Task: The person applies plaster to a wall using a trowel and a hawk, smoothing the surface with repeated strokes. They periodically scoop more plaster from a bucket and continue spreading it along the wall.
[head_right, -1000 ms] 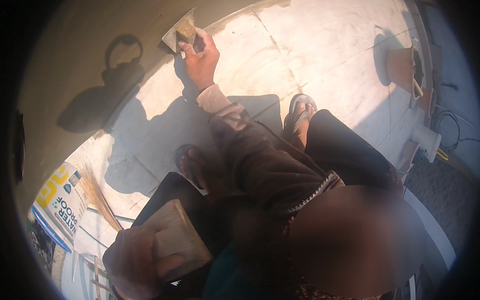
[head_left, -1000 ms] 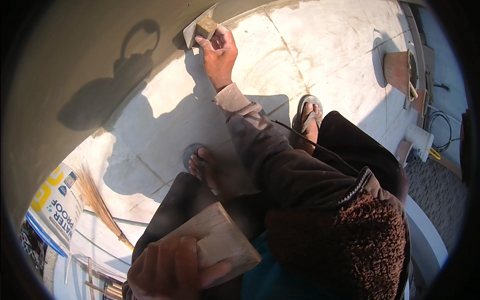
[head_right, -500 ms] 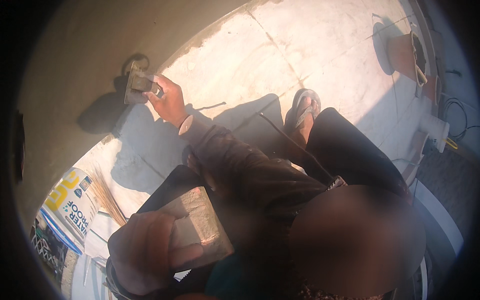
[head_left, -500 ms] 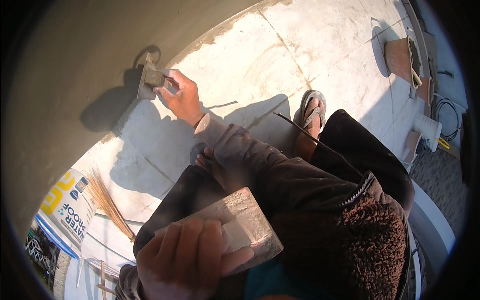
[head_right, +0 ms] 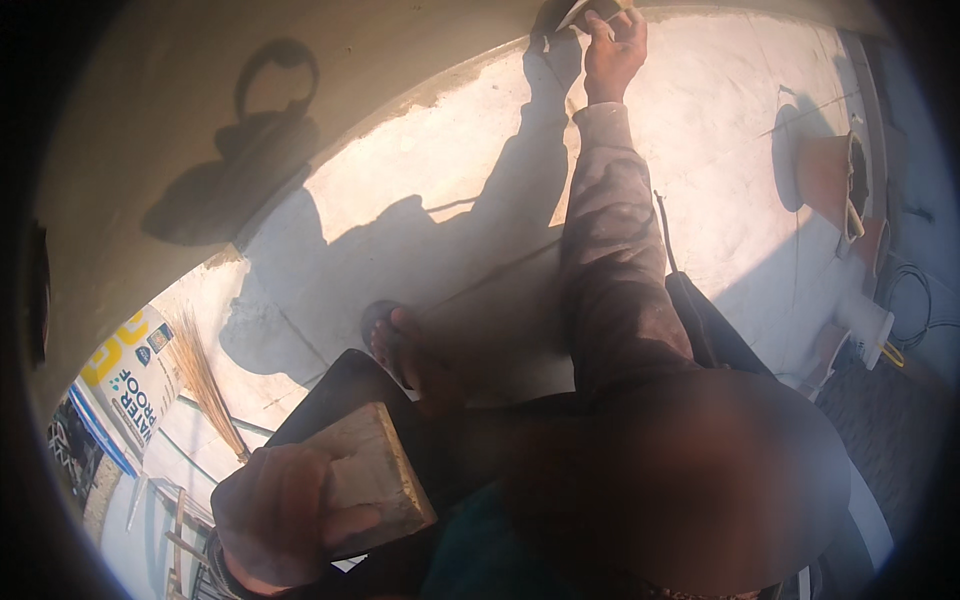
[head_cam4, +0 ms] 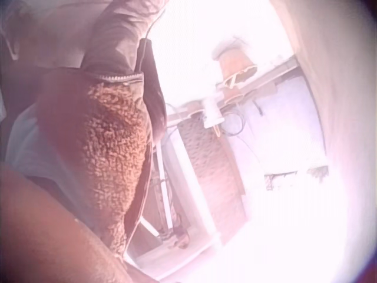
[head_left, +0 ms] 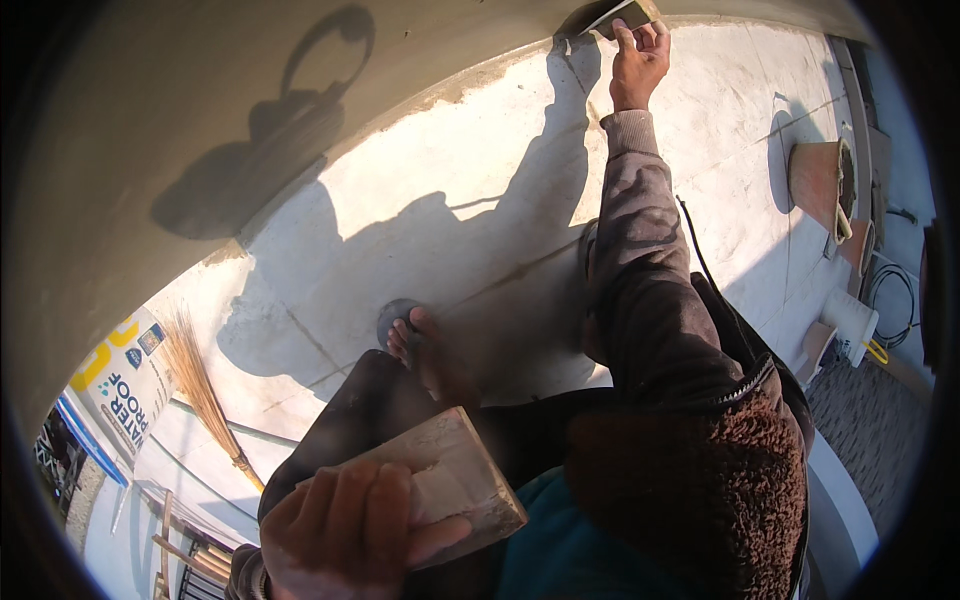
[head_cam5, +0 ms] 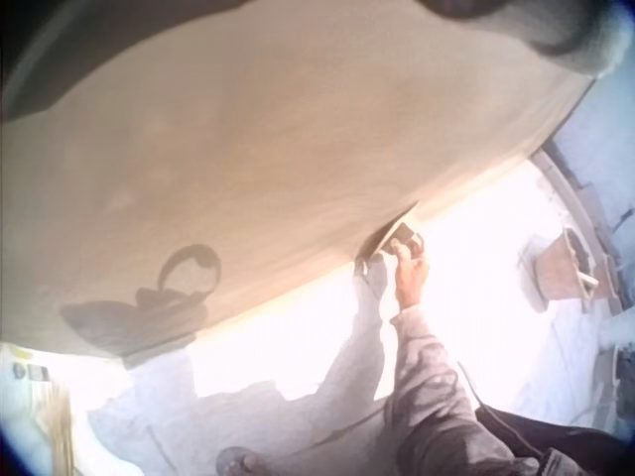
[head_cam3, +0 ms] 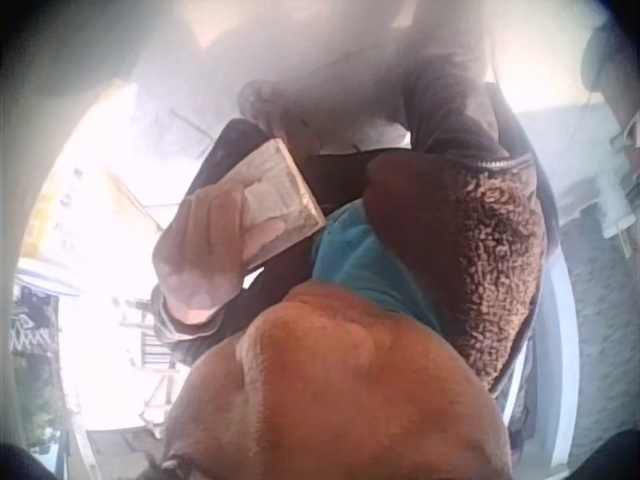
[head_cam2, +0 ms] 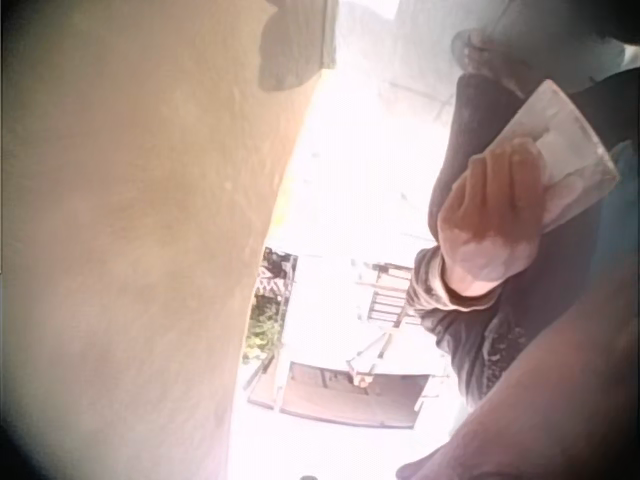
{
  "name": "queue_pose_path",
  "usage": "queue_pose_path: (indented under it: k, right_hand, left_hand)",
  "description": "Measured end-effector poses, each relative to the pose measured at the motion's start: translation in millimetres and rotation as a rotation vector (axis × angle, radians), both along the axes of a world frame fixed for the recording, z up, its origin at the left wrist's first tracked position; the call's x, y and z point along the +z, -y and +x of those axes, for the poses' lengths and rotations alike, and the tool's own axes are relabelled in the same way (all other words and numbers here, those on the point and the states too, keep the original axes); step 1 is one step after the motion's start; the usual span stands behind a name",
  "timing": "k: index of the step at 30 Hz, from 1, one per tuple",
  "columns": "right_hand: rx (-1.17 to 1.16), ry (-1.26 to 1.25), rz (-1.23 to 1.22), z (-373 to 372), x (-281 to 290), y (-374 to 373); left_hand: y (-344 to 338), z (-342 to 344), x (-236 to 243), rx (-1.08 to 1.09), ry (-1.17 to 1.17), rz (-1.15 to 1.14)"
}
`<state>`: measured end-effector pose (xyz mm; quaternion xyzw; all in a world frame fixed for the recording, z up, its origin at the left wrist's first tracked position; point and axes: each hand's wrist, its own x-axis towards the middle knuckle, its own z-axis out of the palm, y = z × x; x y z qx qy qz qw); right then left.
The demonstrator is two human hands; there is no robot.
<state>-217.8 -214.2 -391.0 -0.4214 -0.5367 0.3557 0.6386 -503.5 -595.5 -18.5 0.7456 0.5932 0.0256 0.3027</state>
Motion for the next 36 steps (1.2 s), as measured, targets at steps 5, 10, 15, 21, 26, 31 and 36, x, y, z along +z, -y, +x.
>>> queue_pose_path:
  k: [5, 10, 15, 21, 26, 31, 36]
  right_hand:
    - [0.027, -0.031, -0.094, -28, 2, 36]
    - [0.099, -0.058, -0.218, -105, 10, 109]
    - [0.172, -0.027, -0.204, -160, 0, 176]
    - [0.262, -0.04, -0.293, -228, 2, 246]
    - [0.331, -0.206, -0.373, -277, 7, 288]
    - [0.509, -0.315, -0.522, -301, 10, 336]
    - [0.419, -0.831, -0.903, -276, 49, 327]
  left_hand:
    - [1, -2, -2, 0.016, 0.004, 0.043]
    - [4, -1, 0, 0.055, 0.013, 0.072]
    - [15, -4, -4, 0.067, 0.028, 0.006]
    - [23, -11, -4, 0.06, 0.033, 0.171]
    - [35, -13, -4, 0.097, 0.002, 0.231]
    - [37, -13, -3, 0.189, 0.079, 0.213]
    - [47, -17, -7, 0.114, 0.064, 0.158]
